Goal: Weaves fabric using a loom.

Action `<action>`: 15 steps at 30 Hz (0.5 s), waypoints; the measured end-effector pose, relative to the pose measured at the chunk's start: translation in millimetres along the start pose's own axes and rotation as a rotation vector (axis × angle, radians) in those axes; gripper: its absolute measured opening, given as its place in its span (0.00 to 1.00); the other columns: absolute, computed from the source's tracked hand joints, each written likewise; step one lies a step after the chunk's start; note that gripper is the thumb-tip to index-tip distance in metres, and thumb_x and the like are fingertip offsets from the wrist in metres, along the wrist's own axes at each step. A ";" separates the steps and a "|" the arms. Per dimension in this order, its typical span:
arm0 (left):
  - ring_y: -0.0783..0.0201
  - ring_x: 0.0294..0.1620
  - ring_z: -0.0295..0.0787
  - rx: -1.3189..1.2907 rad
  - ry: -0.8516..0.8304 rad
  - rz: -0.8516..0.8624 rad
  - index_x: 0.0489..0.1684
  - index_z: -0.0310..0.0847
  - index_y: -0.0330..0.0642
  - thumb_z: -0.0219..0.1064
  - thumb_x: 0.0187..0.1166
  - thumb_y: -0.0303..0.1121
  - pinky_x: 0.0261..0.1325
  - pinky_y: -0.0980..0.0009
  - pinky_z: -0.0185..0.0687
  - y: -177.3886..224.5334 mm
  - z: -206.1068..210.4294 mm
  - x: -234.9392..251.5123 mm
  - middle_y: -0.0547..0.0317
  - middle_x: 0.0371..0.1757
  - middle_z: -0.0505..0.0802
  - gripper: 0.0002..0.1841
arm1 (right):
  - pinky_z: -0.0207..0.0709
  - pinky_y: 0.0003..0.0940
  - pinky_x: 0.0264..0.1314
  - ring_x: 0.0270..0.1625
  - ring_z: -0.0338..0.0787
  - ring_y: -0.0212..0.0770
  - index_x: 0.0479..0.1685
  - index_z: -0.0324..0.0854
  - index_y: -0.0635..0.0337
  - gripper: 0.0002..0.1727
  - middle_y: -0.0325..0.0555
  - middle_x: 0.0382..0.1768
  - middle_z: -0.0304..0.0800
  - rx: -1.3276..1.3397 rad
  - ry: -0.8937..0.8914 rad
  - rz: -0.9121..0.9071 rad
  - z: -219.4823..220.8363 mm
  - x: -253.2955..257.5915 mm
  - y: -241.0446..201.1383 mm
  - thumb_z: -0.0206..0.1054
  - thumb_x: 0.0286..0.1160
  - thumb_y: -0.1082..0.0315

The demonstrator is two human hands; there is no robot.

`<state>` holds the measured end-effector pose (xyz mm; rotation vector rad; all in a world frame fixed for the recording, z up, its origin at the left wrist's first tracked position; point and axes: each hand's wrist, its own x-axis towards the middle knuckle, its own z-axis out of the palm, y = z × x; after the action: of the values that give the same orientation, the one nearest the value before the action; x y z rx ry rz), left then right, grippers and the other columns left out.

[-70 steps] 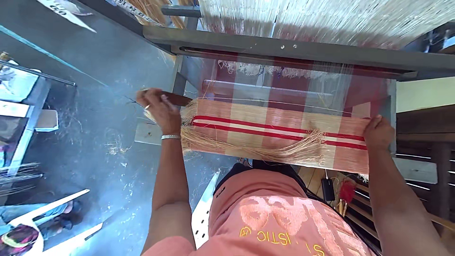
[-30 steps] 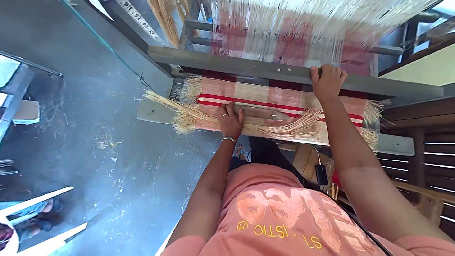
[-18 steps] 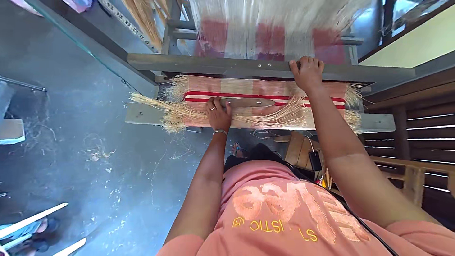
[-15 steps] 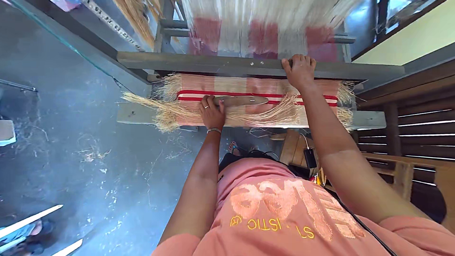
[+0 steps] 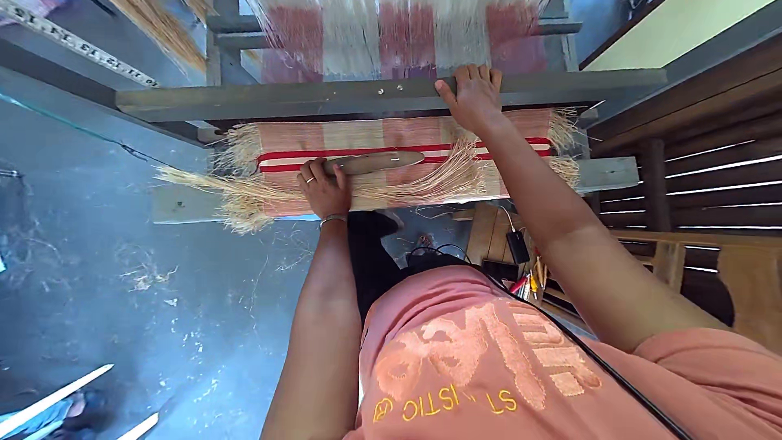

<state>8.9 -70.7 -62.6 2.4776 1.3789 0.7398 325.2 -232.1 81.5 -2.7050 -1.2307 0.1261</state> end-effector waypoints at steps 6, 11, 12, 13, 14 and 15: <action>0.42 0.72 0.78 0.007 0.013 -0.002 0.66 0.81 0.45 0.47 0.87 0.56 0.75 0.50 0.70 2.2 0.8 -1.4 0.42 0.69 0.84 0.28 | 0.50 0.64 0.87 0.78 0.76 0.59 0.69 0.78 0.61 0.44 0.58 0.70 0.82 0.004 0.066 0.000 7.0 -2.5 1.3 0.37 0.86 0.30; 0.42 0.71 0.78 -0.001 0.060 0.023 0.67 0.81 0.44 0.48 0.88 0.54 0.75 0.51 0.69 -2.2 4.9 0.4 0.42 0.68 0.85 0.27 | 0.55 0.63 0.84 0.72 0.81 0.59 0.63 0.82 0.61 0.42 0.58 0.62 0.87 0.033 0.178 -0.046 17.9 8.4 8.4 0.41 0.87 0.30; 0.42 0.71 0.79 -0.004 0.068 0.028 0.67 0.81 0.44 0.48 0.88 0.54 0.75 0.50 0.70 -1.9 5.1 0.7 0.41 0.68 0.85 0.27 | 0.55 0.63 0.84 0.72 0.81 0.59 0.63 0.82 0.61 0.43 0.57 0.62 0.87 0.043 0.175 -0.055 16.9 15.8 10.6 0.41 0.86 0.30; 0.42 0.71 0.79 0.000 0.066 0.028 0.67 0.81 0.44 0.48 0.88 0.54 0.74 0.50 0.70 -0.9 4.6 0.2 0.41 0.69 0.85 0.27 | 0.56 0.63 0.84 0.73 0.81 0.59 0.65 0.82 0.61 0.43 0.57 0.64 0.87 0.056 0.163 -0.060 15.6 24.3 13.4 0.42 0.86 0.29; 0.42 0.71 0.79 0.003 0.065 0.028 0.67 0.81 0.44 0.48 0.88 0.54 0.75 0.50 0.70 -0.1 3.8 -0.4 0.41 0.69 0.85 0.27 | 0.54 0.63 0.85 0.75 0.79 0.58 0.66 0.81 0.61 0.44 0.57 0.66 0.86 0.070 0.140 -0.051 13.4 33.5 15.5 0.42 0.85 0.28; 0.42 0.70 0.79 0.000 0.067 0.030 0.67 0.81 0.44 0.48 0.88 0.54 0.74 0.50 0.70 0.2 3.5 0.4 0.41 0.68 0.85 0.27 | 0.52 0.64 0.87 0.77 0.78 0.58 0.68 0.81 0.60 0.44 0.57 0.68 0.85 0.083 0.117 -0.035 9.7 43.7 16.1 0.42 0.84 0.28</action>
<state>11.0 -70.4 -65.3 2.5002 1.3662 0.8372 364.5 -208.4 68.7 -2.5790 -1.2109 0.0137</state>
